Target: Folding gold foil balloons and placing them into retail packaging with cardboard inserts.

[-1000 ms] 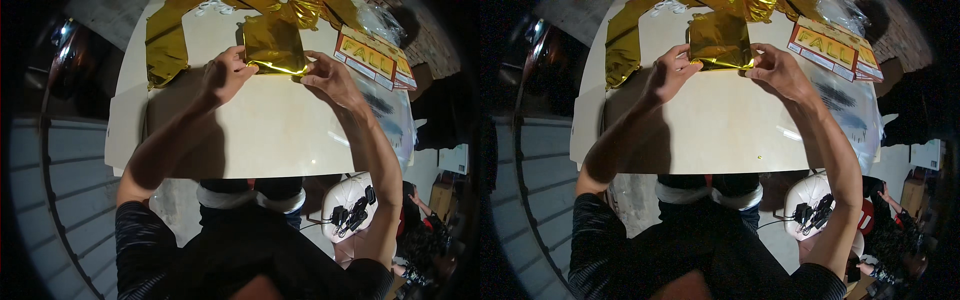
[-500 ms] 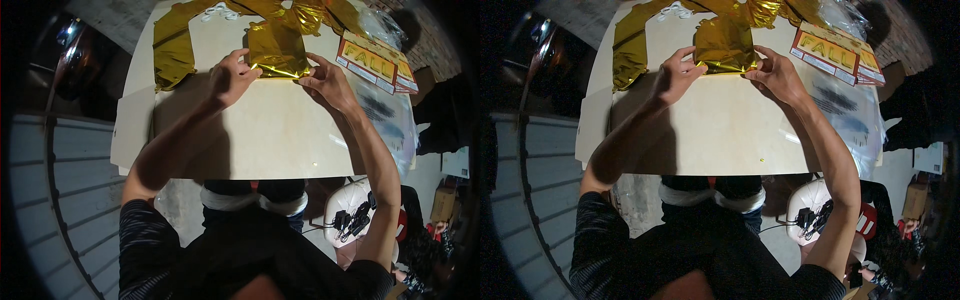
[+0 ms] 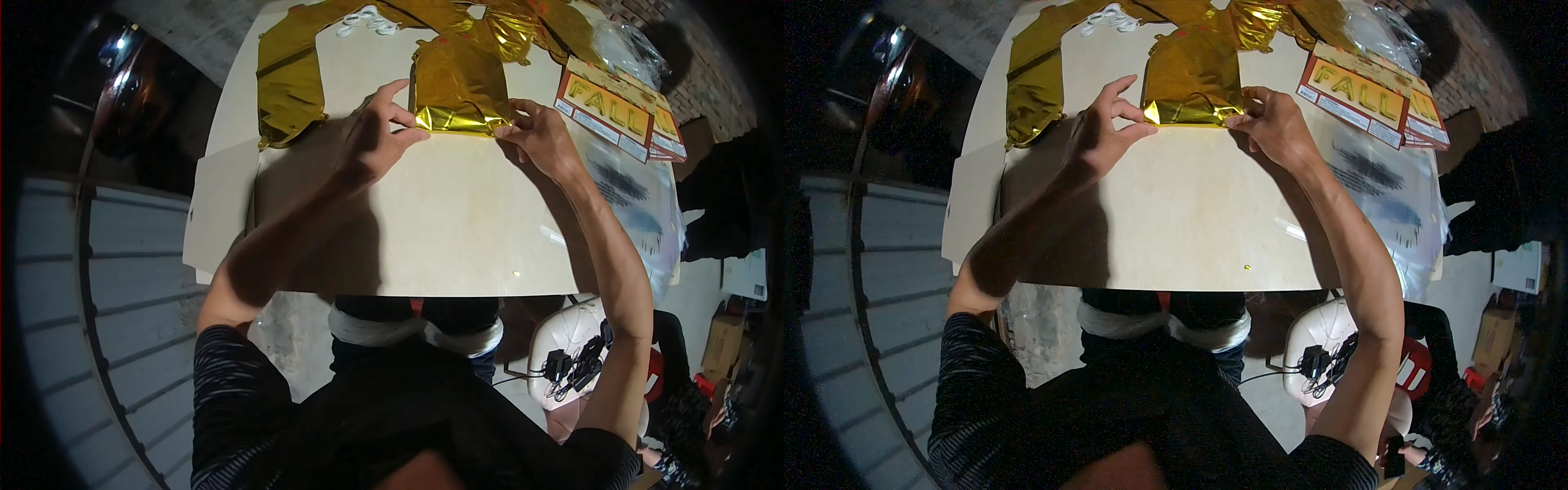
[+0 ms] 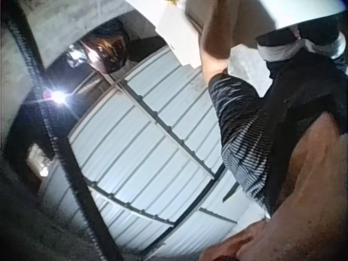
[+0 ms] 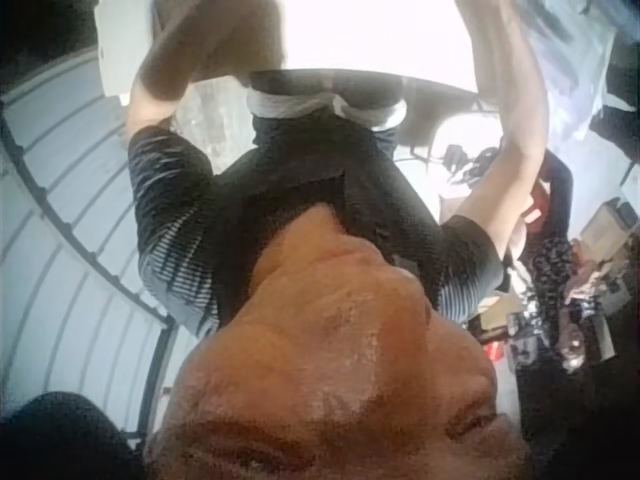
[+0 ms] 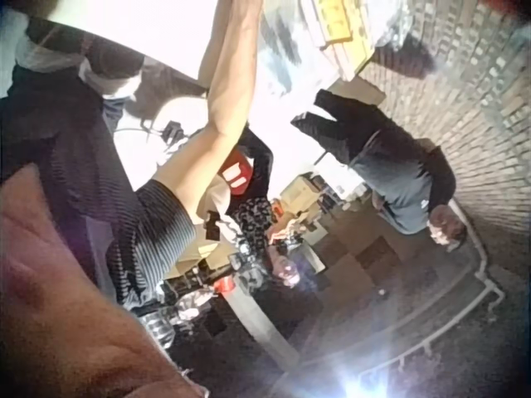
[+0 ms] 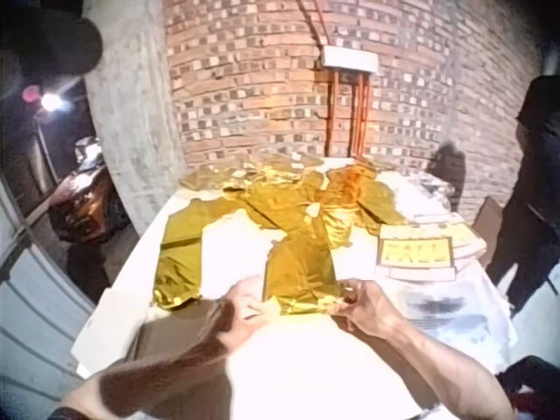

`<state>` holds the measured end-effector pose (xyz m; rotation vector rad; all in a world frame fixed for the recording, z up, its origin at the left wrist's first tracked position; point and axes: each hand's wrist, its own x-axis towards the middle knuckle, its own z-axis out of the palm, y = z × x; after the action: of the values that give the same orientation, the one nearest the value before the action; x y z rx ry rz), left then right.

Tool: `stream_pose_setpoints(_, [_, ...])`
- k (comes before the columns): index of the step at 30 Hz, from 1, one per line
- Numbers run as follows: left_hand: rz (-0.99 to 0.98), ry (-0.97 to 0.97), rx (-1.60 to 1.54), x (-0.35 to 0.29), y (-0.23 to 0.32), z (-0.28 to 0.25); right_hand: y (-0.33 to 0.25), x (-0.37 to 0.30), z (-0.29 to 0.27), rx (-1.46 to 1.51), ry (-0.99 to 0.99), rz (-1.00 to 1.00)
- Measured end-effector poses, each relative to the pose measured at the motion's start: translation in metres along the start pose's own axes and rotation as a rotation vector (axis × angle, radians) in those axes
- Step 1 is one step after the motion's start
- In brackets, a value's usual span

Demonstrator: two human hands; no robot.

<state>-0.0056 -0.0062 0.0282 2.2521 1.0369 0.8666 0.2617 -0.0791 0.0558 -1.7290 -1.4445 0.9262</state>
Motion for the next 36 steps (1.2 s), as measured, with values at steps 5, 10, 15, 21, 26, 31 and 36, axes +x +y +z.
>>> stream_pose_setpoints(5, [-0.149,-0.003,-0.018,0.005,0.007,0.000,-0.001,0.004,-0.001,-0.058,-0.005,0.036])
stream_pose_setpoints(10, [-0.095,-0.013,0.043,0.009,-0.001,0.005,0.005,0.009,-0.002,-0.044,0.032,-0.008])
stream_pose_setpoints(15, [-0.090,-0.014,0.143,0.013,0.001,0.004,-0.004,0.013,-0.005,-0.101,-0.010,0.019])
stream_pose_setpoints(21, [-0.110,-0.051,0.244,0.019,0.008,0.002,-0.016,0.021,-0.013,-0.153,-0.111,0.077])
stream_pose_setpoints(26, [-0.164,-0.091,0.211,0.018,0.009,-0.002,-0.022,0.024,-0.015,-0.138,-0.155,0.081])
stream_pose_setpoints(31, [0.124,0.021,0.361,0.027,-0.006,-0.006,-0.023,0.027,-0.016,-0.161,-0.181,0.104])
stream_pose_setpoints(36, [0.575,-0.023,0.495,0.060,-0.011,0.007,-0.023,0.028,-0.014,-0.120,-0.201,0.128])
